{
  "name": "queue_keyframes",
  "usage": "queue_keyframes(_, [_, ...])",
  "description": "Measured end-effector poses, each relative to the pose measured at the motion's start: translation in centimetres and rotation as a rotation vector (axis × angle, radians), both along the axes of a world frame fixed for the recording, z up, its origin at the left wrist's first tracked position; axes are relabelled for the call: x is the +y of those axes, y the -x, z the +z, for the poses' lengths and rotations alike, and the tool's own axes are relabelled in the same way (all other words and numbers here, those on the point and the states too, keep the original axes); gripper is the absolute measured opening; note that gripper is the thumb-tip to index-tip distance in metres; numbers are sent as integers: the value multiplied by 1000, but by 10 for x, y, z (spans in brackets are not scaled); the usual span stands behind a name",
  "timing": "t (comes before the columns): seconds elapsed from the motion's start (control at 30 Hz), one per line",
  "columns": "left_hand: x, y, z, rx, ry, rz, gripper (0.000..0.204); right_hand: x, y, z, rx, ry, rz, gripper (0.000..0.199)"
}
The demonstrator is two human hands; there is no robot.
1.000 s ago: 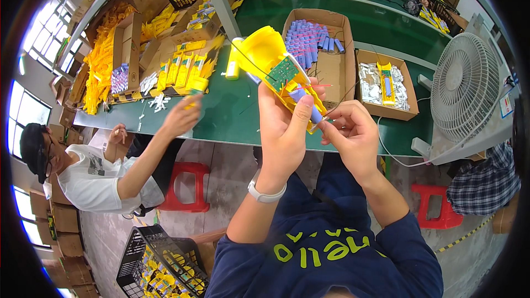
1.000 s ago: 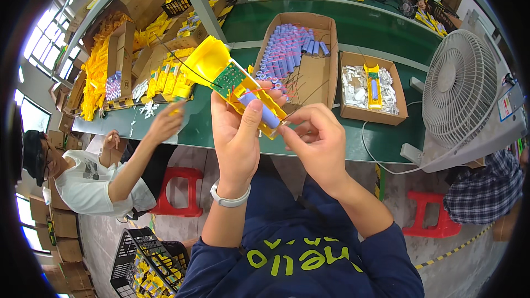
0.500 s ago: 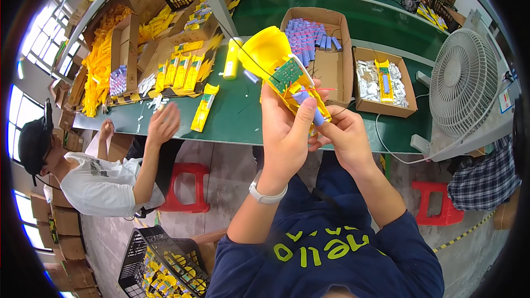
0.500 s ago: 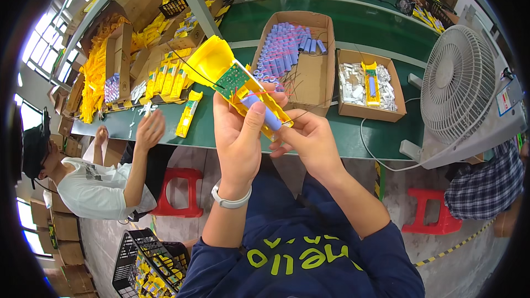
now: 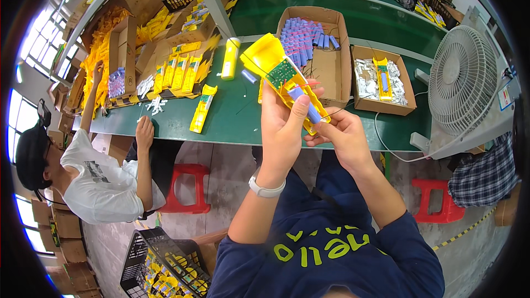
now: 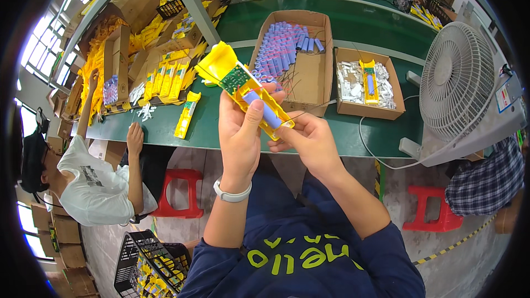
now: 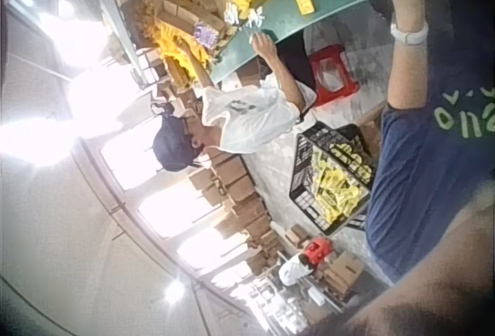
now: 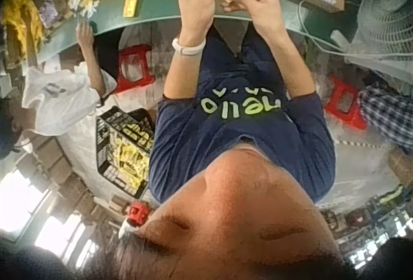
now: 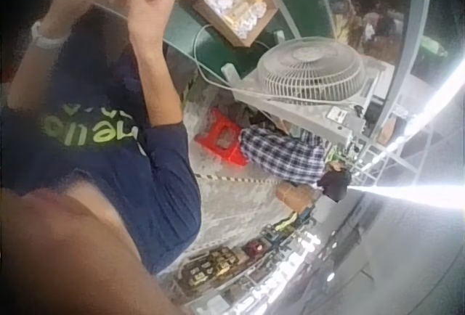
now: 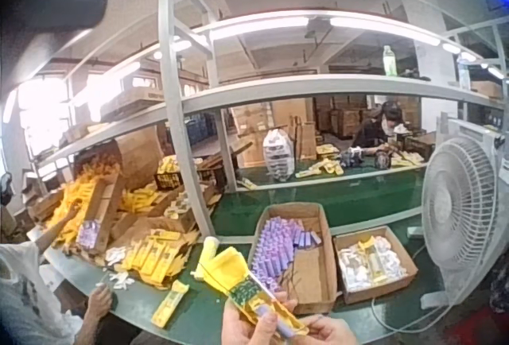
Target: The person assembles flashlights by fitting circuit boards, batteries, and internal components into plastic flashlight casings by hand and placing the assembled flashlights onto a conveyor belt.
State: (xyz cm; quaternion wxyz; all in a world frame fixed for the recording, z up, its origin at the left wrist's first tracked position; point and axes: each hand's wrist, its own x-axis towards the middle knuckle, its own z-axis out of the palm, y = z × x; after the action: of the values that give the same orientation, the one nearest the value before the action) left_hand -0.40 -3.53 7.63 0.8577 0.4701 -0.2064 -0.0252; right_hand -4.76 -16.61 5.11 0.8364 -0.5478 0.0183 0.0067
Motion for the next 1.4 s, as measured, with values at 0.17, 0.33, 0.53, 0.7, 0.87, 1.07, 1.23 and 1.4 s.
queue_keyframes(0.17, [6, -12, -35, 74, -152, -29, 73, -40, -30, -15, 43, -9, -143, 22])
queue_keyframes(0.33, [36, -25, -84, -21, -479, 138, 55, -148, -103, -5, 60, -185, -340, 26])
queue_keyframes(0.53, [63, -52, -141, -162, -708, 479, 18, -256, -243, -25, 243, -164, -560, 30])
queue_keyframes(0.7, [67, -51, -174, -55, -693, 565, 9, -322, -360, -91, 422, 178, -717, 27])
queue_keyframes(0.87, [62, -58, -167, -304, -953, 659, 7, -339, -432, -132, 511, 474, -923, 16])
queue_keyframes(1.07, [57, -66, -153, -357, -1124, 759, 7, -319, -459, -145, 555, 1045, -844, 28])
queue_keyframes(1.23, [58, -61, -168, -284, -1039, 701, 9, -324, -417, -123, 531, 1306, -941, 38])
queue_keyframes(1.4, [58, -50, -141, -141, -734, 650, 9, -222, -334, -45, -24, 802, -670, 27])
